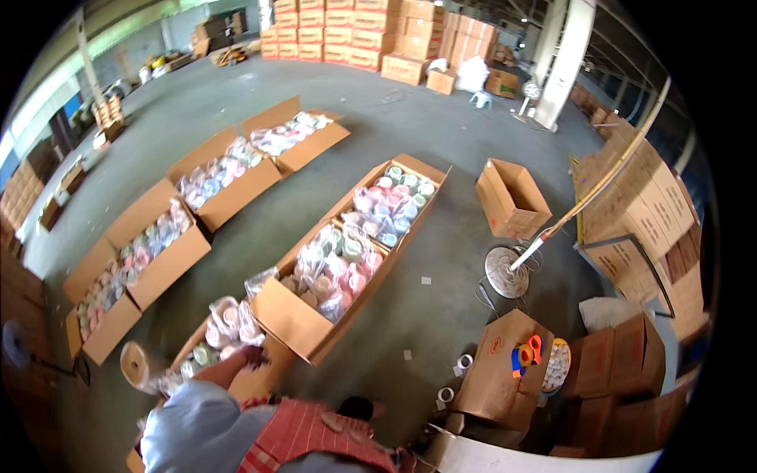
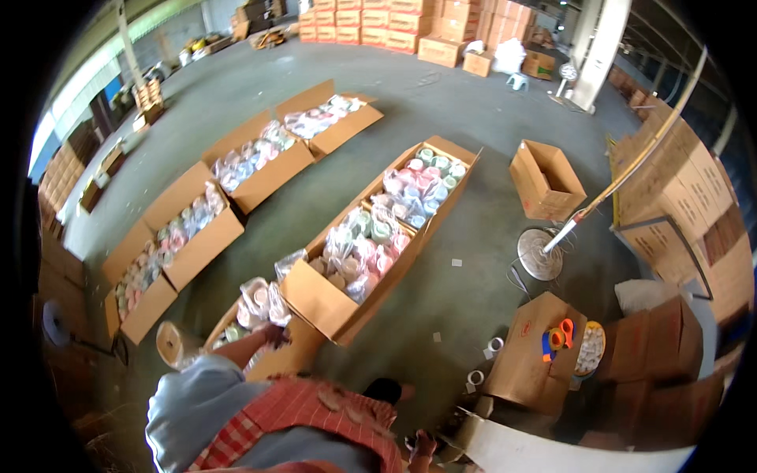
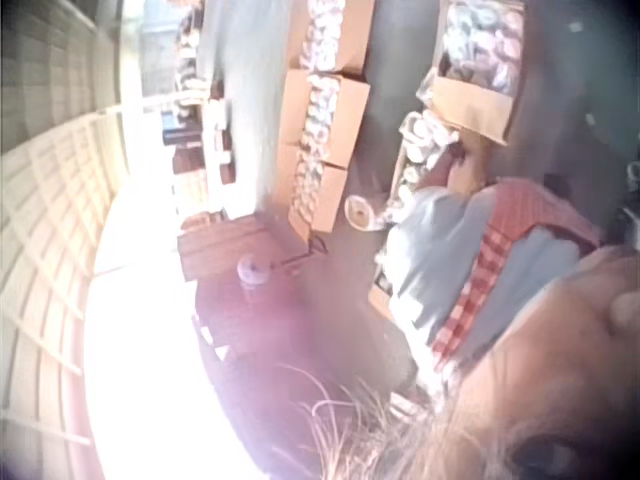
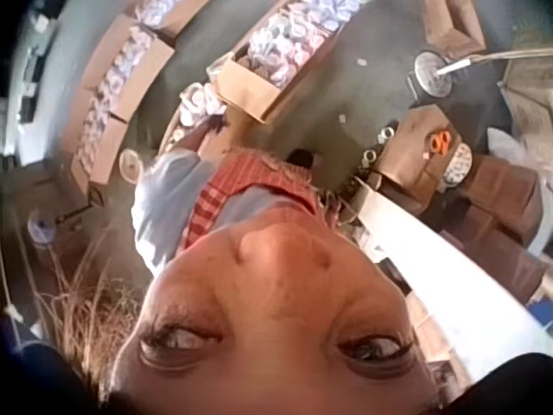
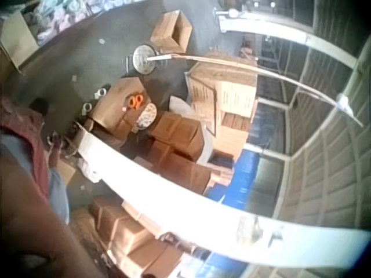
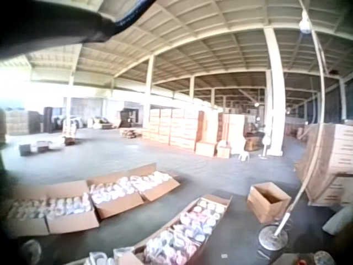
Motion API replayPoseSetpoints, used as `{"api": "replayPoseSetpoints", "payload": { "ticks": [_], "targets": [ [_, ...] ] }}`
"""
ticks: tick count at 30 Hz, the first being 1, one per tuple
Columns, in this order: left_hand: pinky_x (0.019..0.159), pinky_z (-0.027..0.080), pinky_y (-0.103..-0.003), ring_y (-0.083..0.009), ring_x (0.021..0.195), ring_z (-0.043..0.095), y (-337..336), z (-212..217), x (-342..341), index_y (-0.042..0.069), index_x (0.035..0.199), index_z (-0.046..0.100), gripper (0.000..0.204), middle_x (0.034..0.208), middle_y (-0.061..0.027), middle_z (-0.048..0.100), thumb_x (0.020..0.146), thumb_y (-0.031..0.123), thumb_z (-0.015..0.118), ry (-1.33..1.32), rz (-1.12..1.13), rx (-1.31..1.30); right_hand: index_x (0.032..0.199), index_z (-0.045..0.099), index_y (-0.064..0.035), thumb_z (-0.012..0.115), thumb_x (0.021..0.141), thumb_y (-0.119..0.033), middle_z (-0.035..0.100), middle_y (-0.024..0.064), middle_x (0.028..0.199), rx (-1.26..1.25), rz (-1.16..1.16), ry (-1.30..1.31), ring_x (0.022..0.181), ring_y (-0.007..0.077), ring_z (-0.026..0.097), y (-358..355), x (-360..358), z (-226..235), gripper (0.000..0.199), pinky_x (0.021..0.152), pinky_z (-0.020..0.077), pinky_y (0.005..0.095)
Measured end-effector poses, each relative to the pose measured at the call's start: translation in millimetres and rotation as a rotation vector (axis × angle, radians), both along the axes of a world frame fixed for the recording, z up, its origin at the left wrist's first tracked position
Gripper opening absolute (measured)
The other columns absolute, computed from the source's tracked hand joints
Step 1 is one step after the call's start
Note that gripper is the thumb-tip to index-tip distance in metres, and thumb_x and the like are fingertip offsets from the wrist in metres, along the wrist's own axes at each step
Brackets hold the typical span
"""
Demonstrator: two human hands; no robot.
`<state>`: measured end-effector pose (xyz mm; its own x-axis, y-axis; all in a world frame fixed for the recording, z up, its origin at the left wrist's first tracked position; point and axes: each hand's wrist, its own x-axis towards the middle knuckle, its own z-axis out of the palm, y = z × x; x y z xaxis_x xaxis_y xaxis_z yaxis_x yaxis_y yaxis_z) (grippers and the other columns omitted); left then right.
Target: The person is packing plastic bowls into cardboard boxes in a warehouse. They fold the flaps of the boxes and seal them with a tape dispenser. The person moves between several boxes, repeating the process of closing and taping each one.
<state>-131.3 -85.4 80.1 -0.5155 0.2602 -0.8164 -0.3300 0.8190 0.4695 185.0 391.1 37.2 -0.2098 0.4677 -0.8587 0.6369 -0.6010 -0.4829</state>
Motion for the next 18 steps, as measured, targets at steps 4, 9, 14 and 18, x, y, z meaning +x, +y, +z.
{"api": "replayPoseSetpoints", "payload": {
  "ticks": [4,9,14,18],
  "targets": [
    [0.04,0.04,-0.026,-0.012,0.05,0.05,95,28,-22,0.009,0.091,0.057,0.026,0.062,-0.003,0.056,0.069,0.02,0.065,0.064,0.467,0.208,0.076,0.058,-0.0138,0.053,0.075,-0.024,0.053,0.0021,0.067,0.393,0.425,0.155,0.058,0.0164,0.052,127,-57,-77,0.011,0.055,0.0451,0.0284],
    [0.041,0.039,-0.024,-0.0121,0.048,0.048,193,94,-41,0.009,0.092,0.053,0.025,0.066,-0.0046,0.057,0.07,0.014,0.064,-0.234,0.47,0.316,0.093,0.054,-0.0079,0.053,0.079,-0.031,0.052,0.0069,0.076,0.642,0.465,0.307,0.07,0.0159,0.051,251,-194,61,0.027,0.064,0.0429,0.0289],
    [0.041,0.042,-0.028,-0.0161,0.045,0.048,203,59,-76,0.006,0.09,0.052,0.024,0.07,-0.0062,0.058,0.068,0.006,0.062,-0.256,0.598,0.262,0.087,0.057,-0.0038,0.063,0.069,-0.024,0.056,0.0042,0.077,0.326,-0.067,0.532,0.066,0.0147,0.053,289,-258,81,0.028,0.058,0.0441,0.0299],
    [0.042,0.042,-0.03,-0.0183,0.047,0.049,247,26,-99,0.006,0.094,0.051,0.028,0.072,-0.007,0.058,0.068,0.005,0.061,-0.287,0.452,0.118,0.08,0.056,-0.0076,0.06,0.07,-0.023,0.054,0.0045,0.063,0.585,0.392,0.161,0.05,0.0155,0.052,302,-218,-14,0.019,0.045,0.042,0.0288]
  ]
}}
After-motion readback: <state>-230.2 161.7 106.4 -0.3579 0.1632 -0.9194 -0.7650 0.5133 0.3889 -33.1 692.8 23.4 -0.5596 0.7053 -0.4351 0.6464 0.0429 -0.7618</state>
